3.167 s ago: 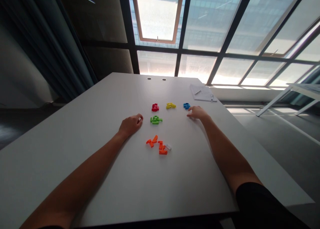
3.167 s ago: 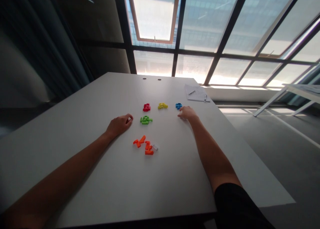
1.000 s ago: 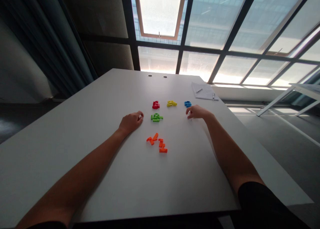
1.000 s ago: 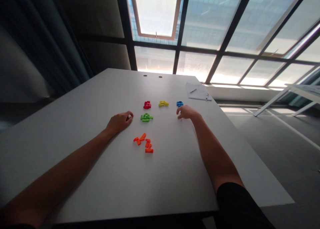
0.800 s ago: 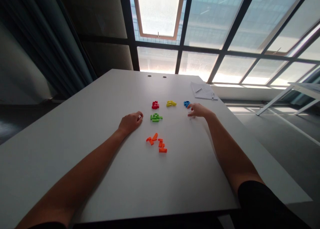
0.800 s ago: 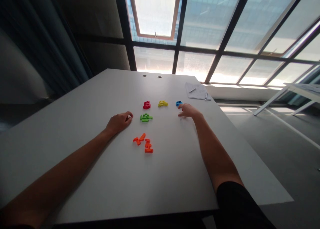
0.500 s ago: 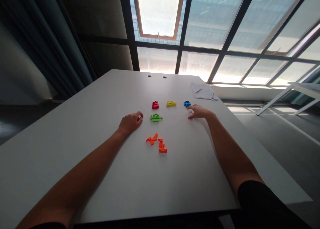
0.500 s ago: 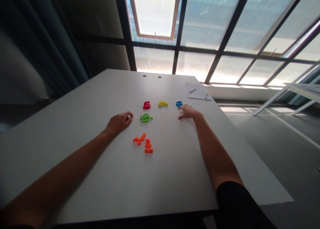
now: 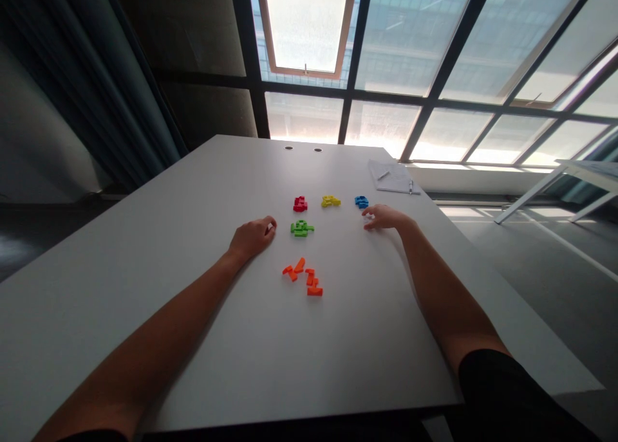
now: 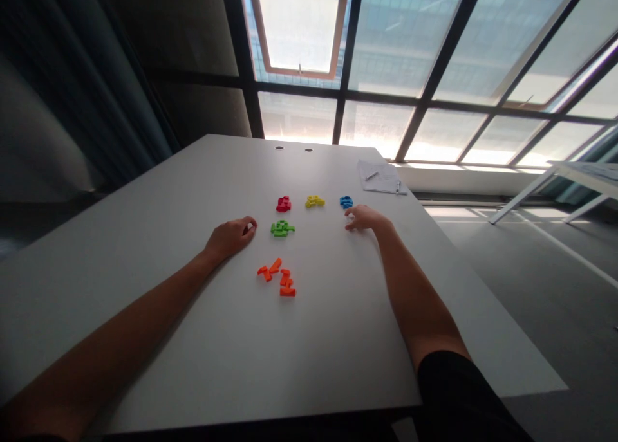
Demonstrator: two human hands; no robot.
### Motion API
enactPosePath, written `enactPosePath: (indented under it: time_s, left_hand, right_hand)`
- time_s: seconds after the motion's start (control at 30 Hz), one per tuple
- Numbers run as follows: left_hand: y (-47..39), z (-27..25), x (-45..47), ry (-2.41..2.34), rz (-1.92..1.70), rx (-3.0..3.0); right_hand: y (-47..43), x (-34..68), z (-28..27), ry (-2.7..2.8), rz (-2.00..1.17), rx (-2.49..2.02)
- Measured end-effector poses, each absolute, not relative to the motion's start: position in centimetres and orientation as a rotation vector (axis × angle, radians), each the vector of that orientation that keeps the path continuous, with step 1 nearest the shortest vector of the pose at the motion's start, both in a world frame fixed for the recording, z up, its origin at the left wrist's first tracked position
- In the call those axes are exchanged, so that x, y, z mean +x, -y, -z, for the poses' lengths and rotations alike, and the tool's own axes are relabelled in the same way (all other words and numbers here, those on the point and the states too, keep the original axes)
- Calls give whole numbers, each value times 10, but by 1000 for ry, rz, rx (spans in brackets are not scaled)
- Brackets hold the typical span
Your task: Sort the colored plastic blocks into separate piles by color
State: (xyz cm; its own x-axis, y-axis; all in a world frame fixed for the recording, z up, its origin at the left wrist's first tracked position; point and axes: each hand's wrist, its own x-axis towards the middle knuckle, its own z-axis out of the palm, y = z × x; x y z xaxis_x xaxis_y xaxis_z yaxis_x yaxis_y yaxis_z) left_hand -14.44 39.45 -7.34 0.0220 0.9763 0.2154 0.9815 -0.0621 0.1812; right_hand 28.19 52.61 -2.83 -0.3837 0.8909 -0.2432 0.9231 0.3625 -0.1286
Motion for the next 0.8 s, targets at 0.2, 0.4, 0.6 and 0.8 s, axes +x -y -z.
enactPosePath:
  time_s: [0.2,0.4,0.6,0.8]
  left_hand:
    - [-393,72,-143,2161,433,-2233]
    - [-395,74,-144,2154,453,-2232]
    - [-394,73,-144,2145,448,-2239]
    - [-393,71,-143,2148,444,-2233]
  right_hand:
    - [-523,279,25,-2471,345,1676]
    - [-523,278,27,-2479,380,1710]
    - [-528,274,38,-2484,294,1745]
    - [-531,271,47,-2491,222,1776]
